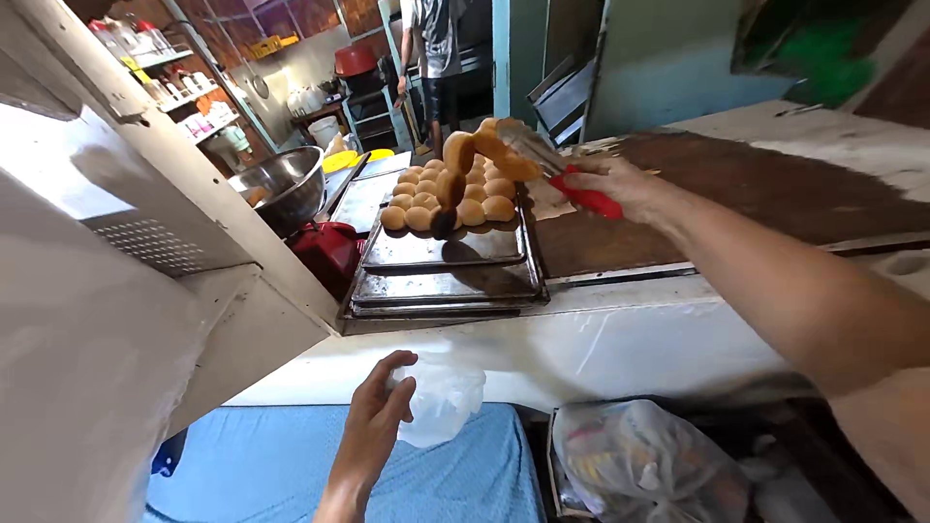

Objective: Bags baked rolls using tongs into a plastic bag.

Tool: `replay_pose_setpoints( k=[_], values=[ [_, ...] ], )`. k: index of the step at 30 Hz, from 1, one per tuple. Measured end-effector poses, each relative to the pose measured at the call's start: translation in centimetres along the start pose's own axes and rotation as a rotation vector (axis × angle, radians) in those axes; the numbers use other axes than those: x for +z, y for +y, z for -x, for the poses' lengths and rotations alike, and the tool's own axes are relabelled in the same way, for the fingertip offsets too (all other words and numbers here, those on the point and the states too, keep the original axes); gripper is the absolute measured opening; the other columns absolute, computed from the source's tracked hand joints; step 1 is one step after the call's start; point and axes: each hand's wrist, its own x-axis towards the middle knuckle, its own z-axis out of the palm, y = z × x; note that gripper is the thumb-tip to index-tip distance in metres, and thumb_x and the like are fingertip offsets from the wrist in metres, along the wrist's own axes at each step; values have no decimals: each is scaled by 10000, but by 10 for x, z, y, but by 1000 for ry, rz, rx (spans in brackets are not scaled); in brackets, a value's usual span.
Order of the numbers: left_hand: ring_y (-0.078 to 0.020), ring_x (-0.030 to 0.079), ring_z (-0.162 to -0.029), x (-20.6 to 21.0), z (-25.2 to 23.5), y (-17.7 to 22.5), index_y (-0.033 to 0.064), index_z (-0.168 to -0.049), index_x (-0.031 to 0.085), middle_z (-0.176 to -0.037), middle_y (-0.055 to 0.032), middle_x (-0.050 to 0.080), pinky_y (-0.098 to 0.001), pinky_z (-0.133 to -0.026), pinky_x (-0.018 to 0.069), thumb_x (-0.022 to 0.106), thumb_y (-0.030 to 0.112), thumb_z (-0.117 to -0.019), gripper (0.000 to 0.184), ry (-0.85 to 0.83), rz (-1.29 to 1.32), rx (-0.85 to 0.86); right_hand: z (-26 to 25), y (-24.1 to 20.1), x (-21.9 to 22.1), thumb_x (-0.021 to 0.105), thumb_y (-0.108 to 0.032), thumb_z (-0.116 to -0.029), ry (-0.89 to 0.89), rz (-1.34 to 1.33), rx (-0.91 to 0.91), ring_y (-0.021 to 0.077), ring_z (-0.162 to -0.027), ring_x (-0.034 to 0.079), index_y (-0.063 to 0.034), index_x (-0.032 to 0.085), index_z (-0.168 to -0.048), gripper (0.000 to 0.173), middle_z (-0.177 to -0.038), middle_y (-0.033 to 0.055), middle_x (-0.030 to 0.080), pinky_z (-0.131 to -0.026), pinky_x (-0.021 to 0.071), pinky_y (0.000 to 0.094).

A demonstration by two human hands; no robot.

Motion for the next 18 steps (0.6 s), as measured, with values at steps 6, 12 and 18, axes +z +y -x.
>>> replay_pose_setpoints(
  k=[6,12,18],
  values=[
    [-72,609,-646,-1,-5,-4,21,-1312,619,-1235,-59,672,-213,-576,538,502,78,-1010,328,-20,34,25,-2,-17,18,582,-198,-1045,5,-3,-29,58,-568,561,-52,625,-1251,256,-851,44,684,-485,461,195],
    [-75,610,-655,-1,-11,-12,5,-1313,611,-1239,-72,667,-218,-582,540,507,77,-1011,328,-34,84,17,-26,17,50,664,-311,-1003,-54,96,59,96,-591,575,-62,671,-1245,347,-864,66,714,-518,476,254],
    [-79,617,-667,-7,-18,-16,-22,-1431,478,-1274,-86,657,-224,-573,533,513,75,-1006,438,31,101,-17,-21,-10,61,564,-304,-1053,-97,-35,120,80,-557,562,-68,641,-1244,313,-851,47,699,-479,462,220]
  ],
)
